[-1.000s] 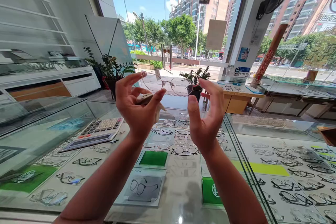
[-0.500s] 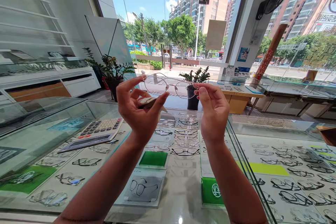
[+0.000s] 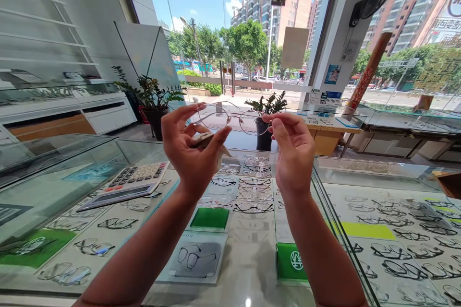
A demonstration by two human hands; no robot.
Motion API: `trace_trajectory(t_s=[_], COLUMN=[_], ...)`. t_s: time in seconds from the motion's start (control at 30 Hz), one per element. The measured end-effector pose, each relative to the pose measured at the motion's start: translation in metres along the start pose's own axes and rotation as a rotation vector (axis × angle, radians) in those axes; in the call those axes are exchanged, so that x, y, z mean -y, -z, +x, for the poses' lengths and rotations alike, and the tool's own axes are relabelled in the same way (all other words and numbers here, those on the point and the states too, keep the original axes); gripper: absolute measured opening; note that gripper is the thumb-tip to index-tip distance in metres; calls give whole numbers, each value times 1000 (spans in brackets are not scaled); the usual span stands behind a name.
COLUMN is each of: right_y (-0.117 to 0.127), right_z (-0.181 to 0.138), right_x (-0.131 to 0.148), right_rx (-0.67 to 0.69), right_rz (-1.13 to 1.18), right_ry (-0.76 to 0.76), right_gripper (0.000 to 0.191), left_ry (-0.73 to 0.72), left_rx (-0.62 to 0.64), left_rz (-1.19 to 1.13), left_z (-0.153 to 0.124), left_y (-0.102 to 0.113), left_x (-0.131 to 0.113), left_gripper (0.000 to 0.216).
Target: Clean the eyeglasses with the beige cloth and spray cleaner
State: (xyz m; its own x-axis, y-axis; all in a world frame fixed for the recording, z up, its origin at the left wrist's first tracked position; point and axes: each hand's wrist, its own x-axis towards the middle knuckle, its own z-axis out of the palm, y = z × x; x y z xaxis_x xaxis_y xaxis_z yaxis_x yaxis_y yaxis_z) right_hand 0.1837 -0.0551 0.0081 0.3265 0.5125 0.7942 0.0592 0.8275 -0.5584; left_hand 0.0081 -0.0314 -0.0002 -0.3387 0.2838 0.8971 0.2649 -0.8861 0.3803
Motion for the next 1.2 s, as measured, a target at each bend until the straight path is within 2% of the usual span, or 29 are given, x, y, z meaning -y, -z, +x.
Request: trace_trajectory(t_s=[0.2, 0.3, 0.53, 0.63, 0.7, 0.8, 0.87, 0.97, 1.07, 1.2], right_y=[5, 6, 4, 4, 4, 3, 3, 2, 1, 0], right_z=[3, 4, 3, 4, 6, 8, 8, 6, 2, -1], right_x=[-8, -11, -9, -10, -12, -15, -16, -12, -5, 0], right_rx=[26, 17, -7, -19, 32, 201, 267, 272, 278, 258], right_rz=[-112, -145, -45, 15, 44, 6, -68, -183, -258, -312], right_ry=[122, 135, 28, -45, -54, 34, 136, 255, 313, 377], right_gripper=[17, 19, 15, 17, 15, 16, 19, 15, 7, 3], left_ry=[15, 33, 79, 180, 285, 521, 670, 846, 1010, 1061], left_rx=[26, 38, 43, 61, 94, 231, 333, 490, 696, 839], left_rz=[-77, -63, -131, -154, -202, -308, -366, -439, -546, -612], left_z=[3, 4, 3, 5, 7, 12, 15, 18, 21, 22], left_y=[0, 2, 3, 3, 4, 5, 6, 6, 7, 10], left_x=[-6, -8, -13, -10, -7, -2, 0, -3, -9, -12], left_gripper=[56, 57, 56, 57, 56, 49, 45, 42, 43, 46])
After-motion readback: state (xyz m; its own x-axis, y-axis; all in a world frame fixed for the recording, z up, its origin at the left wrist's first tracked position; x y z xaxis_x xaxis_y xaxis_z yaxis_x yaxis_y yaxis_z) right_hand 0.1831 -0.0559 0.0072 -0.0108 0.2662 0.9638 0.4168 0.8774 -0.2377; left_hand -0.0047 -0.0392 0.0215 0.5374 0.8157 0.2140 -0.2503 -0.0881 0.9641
